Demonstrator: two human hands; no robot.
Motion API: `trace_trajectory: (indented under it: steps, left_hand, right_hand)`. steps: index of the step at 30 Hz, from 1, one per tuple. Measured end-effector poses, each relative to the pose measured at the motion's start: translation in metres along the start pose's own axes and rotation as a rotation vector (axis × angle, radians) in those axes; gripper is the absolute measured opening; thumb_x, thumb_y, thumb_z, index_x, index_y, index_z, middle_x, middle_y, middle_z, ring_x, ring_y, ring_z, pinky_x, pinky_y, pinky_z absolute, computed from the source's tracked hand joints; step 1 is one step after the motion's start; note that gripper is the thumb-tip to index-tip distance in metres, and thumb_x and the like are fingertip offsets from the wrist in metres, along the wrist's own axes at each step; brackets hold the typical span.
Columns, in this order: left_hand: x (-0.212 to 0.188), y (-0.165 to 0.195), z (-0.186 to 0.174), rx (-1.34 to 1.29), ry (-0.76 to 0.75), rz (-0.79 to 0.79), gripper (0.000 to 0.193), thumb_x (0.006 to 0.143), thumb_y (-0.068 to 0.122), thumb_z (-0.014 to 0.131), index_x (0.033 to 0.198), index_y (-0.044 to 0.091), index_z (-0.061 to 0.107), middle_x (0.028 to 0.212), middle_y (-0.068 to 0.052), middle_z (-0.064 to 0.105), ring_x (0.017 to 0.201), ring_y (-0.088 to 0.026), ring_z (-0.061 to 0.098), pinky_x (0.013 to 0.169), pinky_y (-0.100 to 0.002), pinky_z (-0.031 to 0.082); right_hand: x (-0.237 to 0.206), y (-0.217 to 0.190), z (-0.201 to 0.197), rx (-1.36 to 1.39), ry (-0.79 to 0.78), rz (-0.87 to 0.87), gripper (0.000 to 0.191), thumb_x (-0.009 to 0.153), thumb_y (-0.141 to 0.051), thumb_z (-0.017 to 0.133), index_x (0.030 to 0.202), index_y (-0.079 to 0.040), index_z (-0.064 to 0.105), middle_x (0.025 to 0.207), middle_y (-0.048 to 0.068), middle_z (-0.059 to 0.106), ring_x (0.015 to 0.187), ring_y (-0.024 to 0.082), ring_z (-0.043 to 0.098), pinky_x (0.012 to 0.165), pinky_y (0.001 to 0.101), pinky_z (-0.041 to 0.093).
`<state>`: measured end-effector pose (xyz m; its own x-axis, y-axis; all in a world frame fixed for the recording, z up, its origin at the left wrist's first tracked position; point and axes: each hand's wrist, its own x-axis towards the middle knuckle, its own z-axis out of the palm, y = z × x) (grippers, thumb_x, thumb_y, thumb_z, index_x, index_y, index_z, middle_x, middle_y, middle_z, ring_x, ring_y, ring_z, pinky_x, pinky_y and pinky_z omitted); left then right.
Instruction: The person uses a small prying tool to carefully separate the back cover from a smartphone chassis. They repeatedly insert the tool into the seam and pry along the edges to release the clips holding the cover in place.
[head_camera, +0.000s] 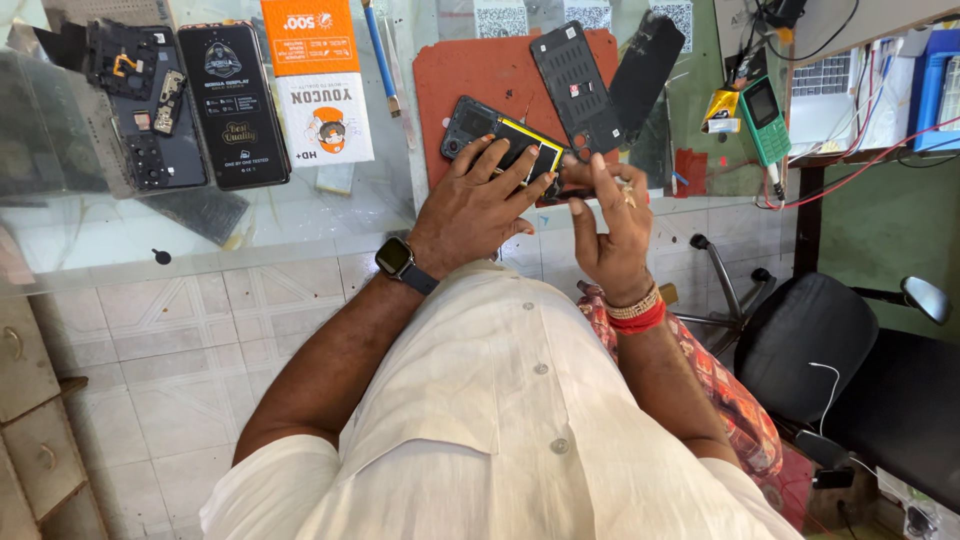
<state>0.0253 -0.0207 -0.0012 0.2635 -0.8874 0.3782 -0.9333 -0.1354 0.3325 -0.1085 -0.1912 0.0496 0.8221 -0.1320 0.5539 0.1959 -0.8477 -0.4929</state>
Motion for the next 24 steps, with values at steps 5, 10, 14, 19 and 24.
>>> trace_trajectory:
  steps: [5,10,14,19,24]
  left_hand:
    - [0.002,0.001,-0.006,-0.008,-0.028,0.001,0.069,0.084,0.047,0.080,0.142,0.016,0.063,0.147,-0.013,0.054,0.137,-0.036,0.044,0.119,-0.054,0.034]
    - [0.006,0.003,-0.014,-0.030,-0.049,-0.019,0.070,0.082,0.047,0.080,0.142,0.015,0.062,0.147,-0.014,0.053,0.137,-0.037,0.044,0.118,-0.055,0.033]
    - [0.005,0.006,-0.015,-0.036,-0.053,-0.037,0.072,0.082,0.047,0.080,0.144,0.015,0.061,0.149,-0.014,0.052,0.139,-0.038,0.043,0.121,-0.054,0.033]
    - [0.004,0.009,-0.010,-0.005,-0.022,-0.037,0.077,0.079,0.052,0.079,0.144,0.014,0.060,0.151,-0.015,0.051,0.140,-0.040,0.042,0.122,-0.055,0.030]
    - [0.003,0.008,-0.008,0.026,-0.018,-0.016,0.077,0.082,0.056,0.077,0.147,0.020,0.058,0.153,-0.016,0.049,0.142,-0.042,0.040,0.124,-0.056,0.029]
  right_hand:
    - [0.003,0.000,-0.002,-0.118,0.021,-0.027,0.054,0.090,-0.006,0.085,0.138,-0.004,0.059,0.097,0.006,0.077,0.077,0.025,0.063,0.094,0.0431,0.045]
    - [0.006,-0.003,0.001,-0.103,0.033,-0.101,0.047,0.093,0.001,0.082,0.134,-0.004,0.060,0.097,0.007,0.076,0.079,0.023,0.067,0.093,0.0447,0.050]
    - [0.000,-0.004,0.009,-0.112,0.072,-0.082,0.053,0.089,0.003,0.083,0.135,-0.003,0.056,0.096,0.008,0.074,0.080,0.025,0.067,0.087,0.0434,0.049]
    - [-0.009,0.002,0.018,-0.022,-0.014,0.017,0.064,0.095,0.007,0.079,0.147,-0.004,0.044,0.105,0.015,0.073,0.094,0.028,0.074,0.083,0.0364,0.056]
    - [0.000,0.010,0.026,0.241,0.218,0.163,0.068,0.107,0.010,0.064,0.160,-0.004,0.024,0.119,0.022,0.069,0.104,0.024,0.073,0.091,0.0341,0.060]
